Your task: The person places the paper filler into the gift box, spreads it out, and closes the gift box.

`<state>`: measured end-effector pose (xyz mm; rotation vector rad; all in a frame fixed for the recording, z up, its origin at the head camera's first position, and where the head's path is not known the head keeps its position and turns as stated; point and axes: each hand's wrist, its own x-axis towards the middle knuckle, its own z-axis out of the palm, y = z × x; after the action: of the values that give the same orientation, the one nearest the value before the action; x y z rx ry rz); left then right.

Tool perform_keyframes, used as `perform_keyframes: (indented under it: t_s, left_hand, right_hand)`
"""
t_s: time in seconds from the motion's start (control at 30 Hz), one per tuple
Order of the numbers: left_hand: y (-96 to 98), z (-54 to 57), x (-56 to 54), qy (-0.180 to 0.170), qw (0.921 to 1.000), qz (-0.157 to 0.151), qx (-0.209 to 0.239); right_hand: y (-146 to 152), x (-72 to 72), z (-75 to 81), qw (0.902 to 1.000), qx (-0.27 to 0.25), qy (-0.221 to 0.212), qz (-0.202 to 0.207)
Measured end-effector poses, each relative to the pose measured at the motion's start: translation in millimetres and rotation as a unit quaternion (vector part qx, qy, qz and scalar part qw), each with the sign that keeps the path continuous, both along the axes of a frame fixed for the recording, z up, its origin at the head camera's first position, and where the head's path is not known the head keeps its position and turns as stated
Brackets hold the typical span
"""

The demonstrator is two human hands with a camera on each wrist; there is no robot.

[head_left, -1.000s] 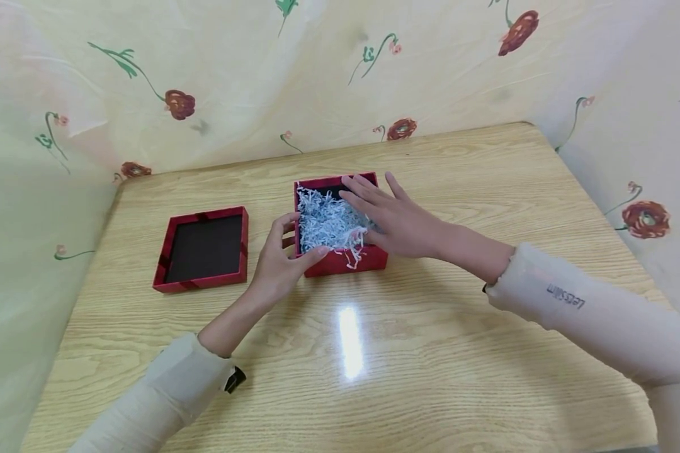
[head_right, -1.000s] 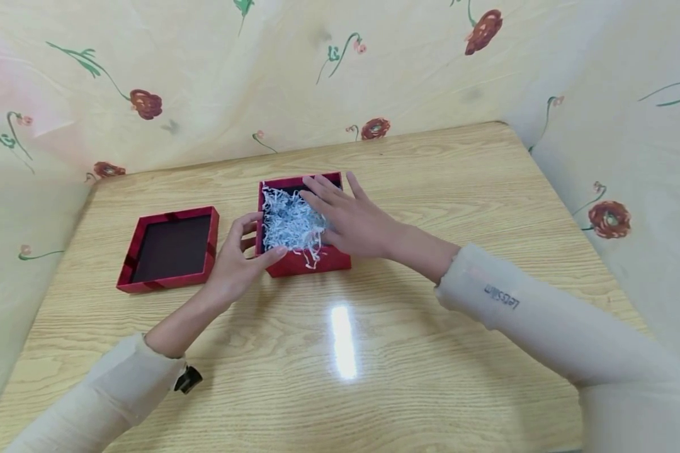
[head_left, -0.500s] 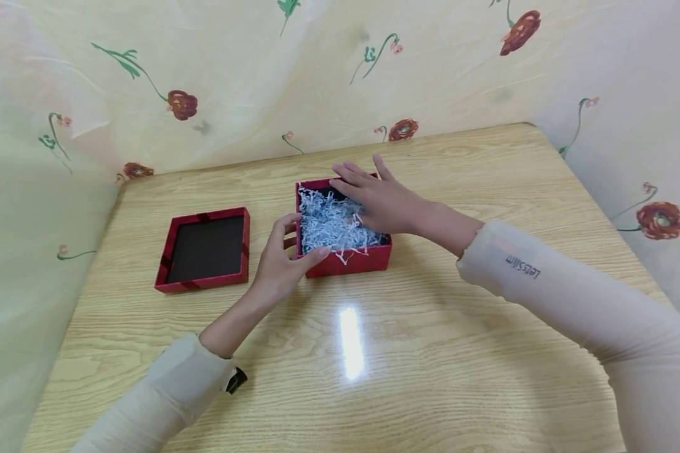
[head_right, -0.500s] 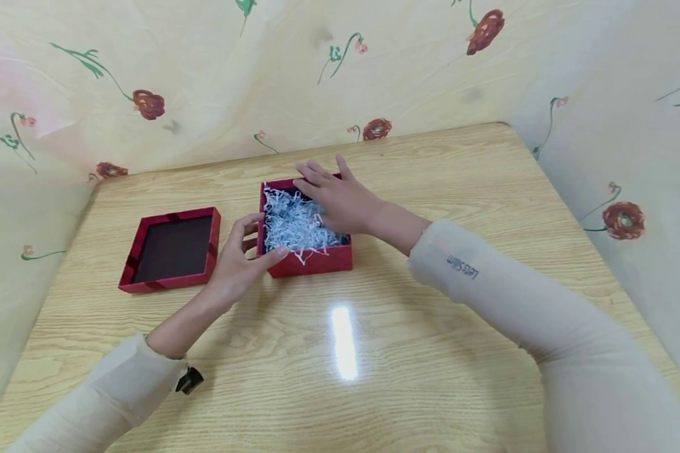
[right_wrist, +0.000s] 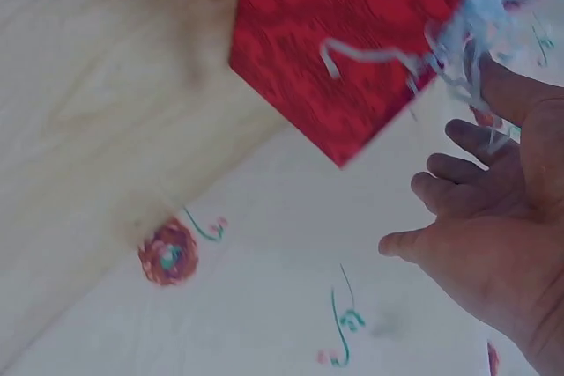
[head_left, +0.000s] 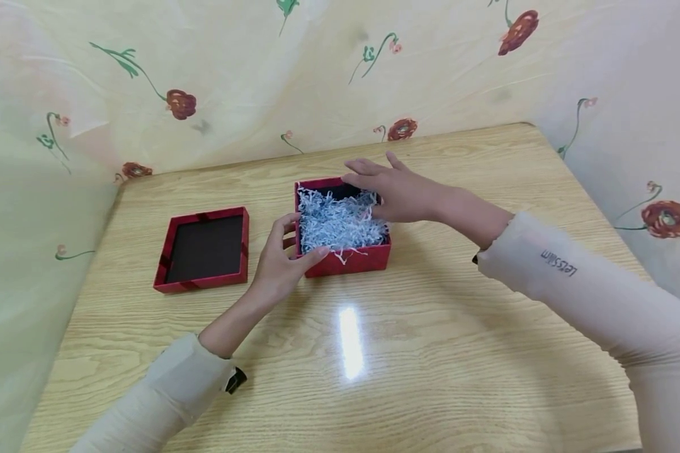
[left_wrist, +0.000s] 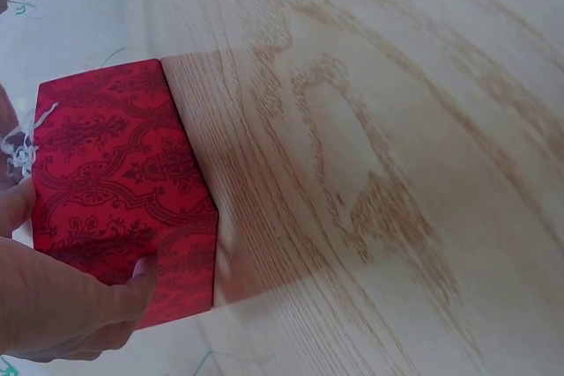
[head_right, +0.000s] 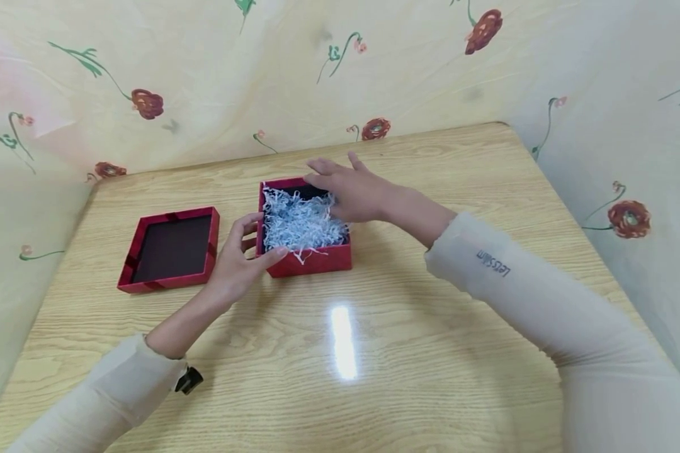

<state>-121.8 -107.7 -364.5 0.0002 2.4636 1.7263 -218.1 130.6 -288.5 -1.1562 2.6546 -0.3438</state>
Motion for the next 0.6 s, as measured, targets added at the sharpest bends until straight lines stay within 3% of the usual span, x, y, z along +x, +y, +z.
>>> perform_keyframes:
  t_s: [0.37, 0.6]
  left_hand:
    - [-0.1, -0.1, 0.8, -0.002, 1.0, 0.001, -0.009]
    - [-0.4, 0.5, 0.7, 0.001, 1.0, -0.003, -0.007]
  right_hand:
    - [5, -4.2, 27.8, 0.9991, -0.042, 0.005, 0.006]
    - [-3, 2.5, 21.4, 0.9984, -0.054, 0.019, -0.001]
